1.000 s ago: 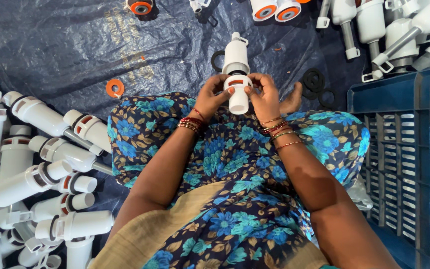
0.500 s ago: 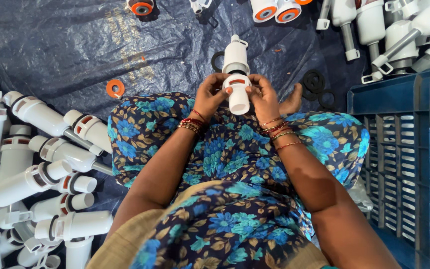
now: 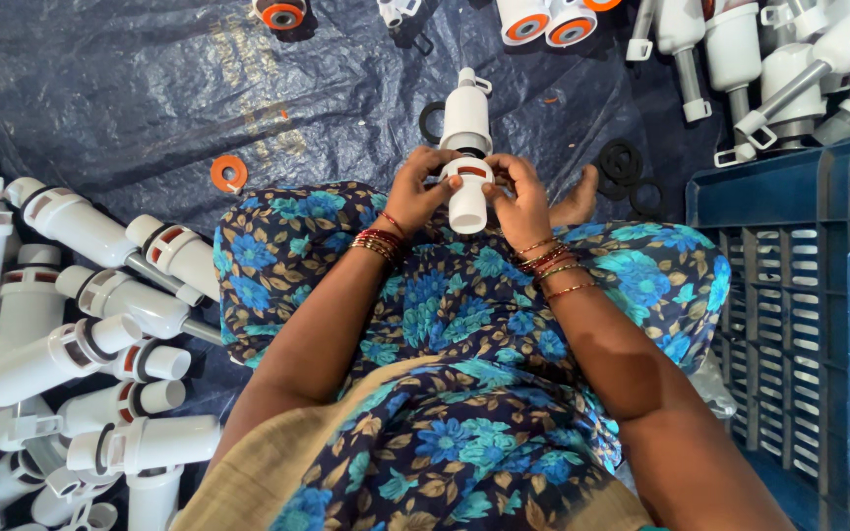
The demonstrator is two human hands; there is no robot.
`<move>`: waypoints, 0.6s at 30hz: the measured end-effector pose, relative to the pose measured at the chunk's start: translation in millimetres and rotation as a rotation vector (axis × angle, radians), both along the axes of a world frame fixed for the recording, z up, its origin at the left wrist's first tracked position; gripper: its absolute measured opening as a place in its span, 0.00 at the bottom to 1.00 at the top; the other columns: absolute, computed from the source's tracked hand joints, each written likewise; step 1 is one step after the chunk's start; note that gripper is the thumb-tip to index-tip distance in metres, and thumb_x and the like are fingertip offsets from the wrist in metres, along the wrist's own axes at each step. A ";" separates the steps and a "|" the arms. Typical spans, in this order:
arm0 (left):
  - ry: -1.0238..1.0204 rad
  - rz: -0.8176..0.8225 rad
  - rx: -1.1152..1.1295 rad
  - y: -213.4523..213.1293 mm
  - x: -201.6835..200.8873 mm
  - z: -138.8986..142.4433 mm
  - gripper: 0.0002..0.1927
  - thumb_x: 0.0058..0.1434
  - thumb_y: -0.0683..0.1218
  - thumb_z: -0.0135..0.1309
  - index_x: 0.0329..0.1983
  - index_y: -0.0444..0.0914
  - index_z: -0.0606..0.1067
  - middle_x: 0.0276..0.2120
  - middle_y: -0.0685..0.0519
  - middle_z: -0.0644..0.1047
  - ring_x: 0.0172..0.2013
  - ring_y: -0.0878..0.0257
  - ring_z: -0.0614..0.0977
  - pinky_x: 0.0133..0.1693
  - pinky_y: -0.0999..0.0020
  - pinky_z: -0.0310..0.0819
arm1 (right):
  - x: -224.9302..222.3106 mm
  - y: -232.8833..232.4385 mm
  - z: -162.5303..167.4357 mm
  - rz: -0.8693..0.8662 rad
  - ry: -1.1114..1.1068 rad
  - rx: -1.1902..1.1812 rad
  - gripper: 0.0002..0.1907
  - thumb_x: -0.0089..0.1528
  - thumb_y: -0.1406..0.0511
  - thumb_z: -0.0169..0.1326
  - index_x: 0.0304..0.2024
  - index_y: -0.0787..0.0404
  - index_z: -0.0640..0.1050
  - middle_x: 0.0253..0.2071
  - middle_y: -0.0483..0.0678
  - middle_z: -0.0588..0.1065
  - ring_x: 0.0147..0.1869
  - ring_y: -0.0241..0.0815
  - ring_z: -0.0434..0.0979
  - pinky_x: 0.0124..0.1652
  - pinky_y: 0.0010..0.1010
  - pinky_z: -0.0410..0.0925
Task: The person sits on a tarp and assembles white plastic components by inserting black rubber rings and screwing white caps onto cylindrical bodies. The person handles the parts one at a time, repeating the assembly process for multiple units.
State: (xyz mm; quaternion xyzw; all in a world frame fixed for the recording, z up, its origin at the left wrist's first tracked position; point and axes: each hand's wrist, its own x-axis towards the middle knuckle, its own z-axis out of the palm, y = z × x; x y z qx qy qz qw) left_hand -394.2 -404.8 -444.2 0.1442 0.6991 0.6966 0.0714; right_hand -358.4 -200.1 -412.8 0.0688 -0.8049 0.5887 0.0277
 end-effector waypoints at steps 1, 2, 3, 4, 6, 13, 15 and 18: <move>-0.020 -0.001 0.007 0.3 1.3 0.5 0.17 0.65 0.45 0.61 0.55 0.35 0.77 0.46 0.50 0.72 0.48 0.60 0.80 0.51 0.65 0.79 | 0.8 -0.1 -1.0 0.003 -0.007 -0.011 0.17 0.66 0.68 0.59 0.56 0.65 0.74 0.54 0.49 0.71 0.56 0.42 0.77 0.56 0.32 0.73; -0.037 -0.003 0.015 1.0 1.8 0.9 0.17 0.65 0.45 0.60 0.55 0.35 0.77 0.46 0.51 0.71 0.48 0.60 0.80 0.50 0.65 0.80 | 0.7 -0.4 -1.4 0.002 -0.018 0.000 0.16 0.67 0.68 0.60 0.56 0.65 0.74 0.53 0.49 0.72 0.56 0.42 0.78 0.56 0.32 0.73; -0.017 0.023 -0.002 1.7 3.0 2.2 0.16 0.65 0.45 0.60 0.54 0.35 0.77 0.45 0.50 0.71 0.47 0.60 0.80 0.49 0.64 0.80 | 0.9 -0.9 -1.2 0.001 -0.027 0.013 0.16 0.67 0.67 0.60 0.56 0.65 0.75 0.53 0.49 0.72 0.55 0.42 0.78 0.56 0.31 0.73; 0.002 0.047 -0.019 2.7 4.1 3.9 0.16 0.65 0.44 0.61 0.54 0.35 0.78 0.44 0.50 0.71 0.46 0.60 0.80 0.48 0.64 0.81 | 0.4 -1.4 -0.1 -0.001 -0.035 0.026 0.16 0.67 0.67 0.60 0.56 0.65 0.75 0.52 0.50 0.72 0.54 0.42 0.78 0.56 0.31 0.73; 0.068 0.083 -0.116 4.7 6.8 8.0 0.16 0.62 0.43 0.61 0.54 0.35 0.78 0.43 0.49 0.72 0.43 0.59 0.80 0.45 0.64 0.80 | -1.3 -2.5 3.9 0.015 0.035 0.125 0.16 0.67 0.66 0.61 0.55 0.65 0.75 0.53 0.50 0.72 0.54 0.43 0.78 0.55 0.32 0.72; 0.258 0.098 -0.340 8.2 13.1 18.6 0.16 0.59 0.41 0.62 0.51 0.38 0.80 0.43 0.46 0.76 0.39 0.53 0.80 0.42 0.62 0.76 | -5.1 -3.1 13.5 0.068 -0.011 0.293 0.19 0.62 0.62 0.66 0.51 0.64 0.76 0.50 0.51 0.72 0.48 0.44 0.78 0.44 0.32 0.73; 0.254 0.056 -0.398 9.0 14.3 17.1 0.16 0.57 0.41 0.62 0.50 0.38 0.80 0.42 0.45 0.76 0.40 0.50 0.80 0.43 0.60 0.76 | -1.9 -0.2 9.0 0.095 0.019 0.378 0.20 0.62 0.62 0.67 0.50 0.65 0.77 0.49 0.52 0.73 0.48 0.46 0.78 0.45 0.34 0.73; 0.254 -0.002 -0.479 10.9 16.1 12.5 0.16 0.55 0.41 0.62 0.48 0.38 0.81 0.41 0.44 0.77 0.42 0.47 0.80 0.45 0.57 0.77 | 3.9 1.7 -2.4 0.111 -0.024 0.412 0.22 0.60 0.61 0.67 0.51 0.66 0.76 0.48 0.53 0.74 0.46 0.46 0.78 0.44 0.35 0.73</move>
